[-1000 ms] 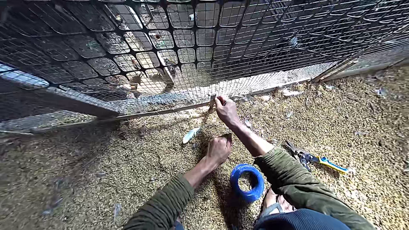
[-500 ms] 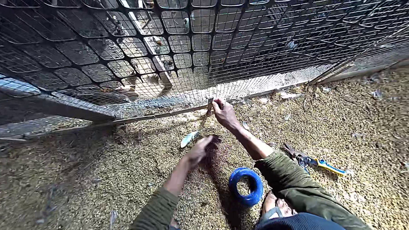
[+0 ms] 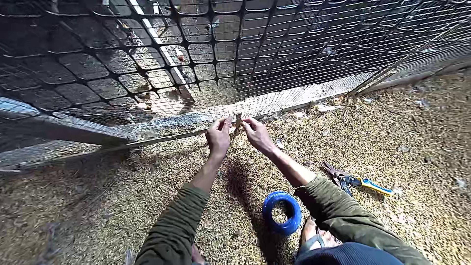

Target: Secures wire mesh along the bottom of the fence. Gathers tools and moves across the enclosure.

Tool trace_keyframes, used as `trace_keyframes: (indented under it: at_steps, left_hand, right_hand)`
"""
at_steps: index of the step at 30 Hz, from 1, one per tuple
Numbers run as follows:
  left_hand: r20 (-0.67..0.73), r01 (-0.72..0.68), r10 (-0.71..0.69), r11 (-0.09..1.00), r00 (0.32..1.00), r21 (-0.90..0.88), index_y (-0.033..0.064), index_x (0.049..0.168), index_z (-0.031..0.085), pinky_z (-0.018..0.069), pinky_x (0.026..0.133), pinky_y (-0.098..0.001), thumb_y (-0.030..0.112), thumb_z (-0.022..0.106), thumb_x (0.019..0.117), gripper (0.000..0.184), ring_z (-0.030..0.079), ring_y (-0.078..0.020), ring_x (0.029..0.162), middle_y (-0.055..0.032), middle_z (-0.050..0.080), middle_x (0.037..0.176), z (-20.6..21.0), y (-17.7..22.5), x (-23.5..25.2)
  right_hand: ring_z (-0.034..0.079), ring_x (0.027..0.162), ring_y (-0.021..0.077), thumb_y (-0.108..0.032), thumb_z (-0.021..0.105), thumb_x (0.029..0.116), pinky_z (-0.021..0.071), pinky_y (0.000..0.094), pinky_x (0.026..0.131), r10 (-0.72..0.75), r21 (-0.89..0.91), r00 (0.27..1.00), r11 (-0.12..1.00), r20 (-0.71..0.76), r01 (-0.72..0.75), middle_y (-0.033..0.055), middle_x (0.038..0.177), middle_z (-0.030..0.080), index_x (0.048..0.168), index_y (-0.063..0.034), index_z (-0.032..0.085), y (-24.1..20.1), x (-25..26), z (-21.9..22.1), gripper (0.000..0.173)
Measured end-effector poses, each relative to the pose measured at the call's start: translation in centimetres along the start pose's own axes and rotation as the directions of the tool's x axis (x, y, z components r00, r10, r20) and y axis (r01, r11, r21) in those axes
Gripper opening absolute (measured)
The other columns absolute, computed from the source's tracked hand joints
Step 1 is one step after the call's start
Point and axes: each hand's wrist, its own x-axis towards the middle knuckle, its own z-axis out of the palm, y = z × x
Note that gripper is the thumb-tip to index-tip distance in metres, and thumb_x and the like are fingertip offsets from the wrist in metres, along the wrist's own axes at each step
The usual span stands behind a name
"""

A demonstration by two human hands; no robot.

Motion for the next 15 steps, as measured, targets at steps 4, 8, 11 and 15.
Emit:
trace_keyframes:
  at_steps: [4, 8, 11, 15]
  left_hand:
    - [-0.125, -0.460, 0.466, 0.885, 0.876, 0.073, -0.0050, 0.111, 0.072, 0.0561, 0.097, -0.0358, 0.013, 0.064, 0.1018, 0.022, 0.071, -0.0185, 0.103, -0.0163, 0.073, 0.109, 0.6, -1.6, -1.0]
    - [0.120, -0.803, 0.795, 0.595, 0.594, 0.034, -0.0050, 0.104, 0.075, 0.0532, 0.104, -0.0408, 0.008, 0.064, 0.0997, 0.017, 0.069, -0.0274, 0.113, -0.0189, 0.074, 0.110, -0.2, -2.5, 0.3]
    - [0.307, -0.877, 0.824, 0.468, 0.477, 0.106, -0.0023, 0.104, 0.077, 0.0570, 0.094, -0.0420, 0.008, 0.062, 0.0994, 0.019, 0.074, -0.0282, 0.098, -0.0166, 0.076, 0.099, -0.4, -1.7, 1.7]
    - [0.439, -0.905, 0.794, 0.402, 0.421, 0.142, -0.0034, 0.107, 0.076, 0.0604, 0.083, -0.0393, 0.011, 0.062, 0.1004, 0.021, 0.075, -0.0277, 0.086, -0.0164, 0.075, 0.091, -0.7, -0.7, 3.0]
  right_hand:
    - [0.068, 0.086, 0.0272, -0.024, 0.046, 0.1108, 0.0545, 0.0485, 0.082, -0.029, -0.010, 0.999, 1.000, 0.022, 0.029, 0.0166, 0.099, 0.071, 0.124, -0.0035, 0.066, 0.5, -0.3, -0.3, 0.032]
    - [0.070, 0.091, 0.0304, -0.024, 0.044, 0.1107, 0.0547, 0.0512, 0.086, -0.022, -0.084, 0.998, 0.996, 0.065, 0.027, 0.0182, 0.101, 0.071, 0.127, -0.0036, 0.065, 0.0, -1.6, -0.4, 0.033]
    - [0.068, 0.087, 0.0303, -0.022, 0.044, 0.1104, 0.0531, 0.0485, 0.083, -0.026, -0.149, 0.993, 0.988, 0.117, 0.043, 0.0188, 0.093, 0.069, 0.123, -0.0003, 0.065, -0.8, -3.0, -0.8, 0.033]
    - [0.070, 0.095, 0.0310, -0.023, 0.043, 0.1106, 0.0539, 0.0501, 0.088, -0.015, -0.183, 0.992, 0.982, 0.127, 0.038, 0.0193, 0.102, 0.072, 0.129, -0.0022, 0.065, -0.8, -3.9, -2.9, 0.035]
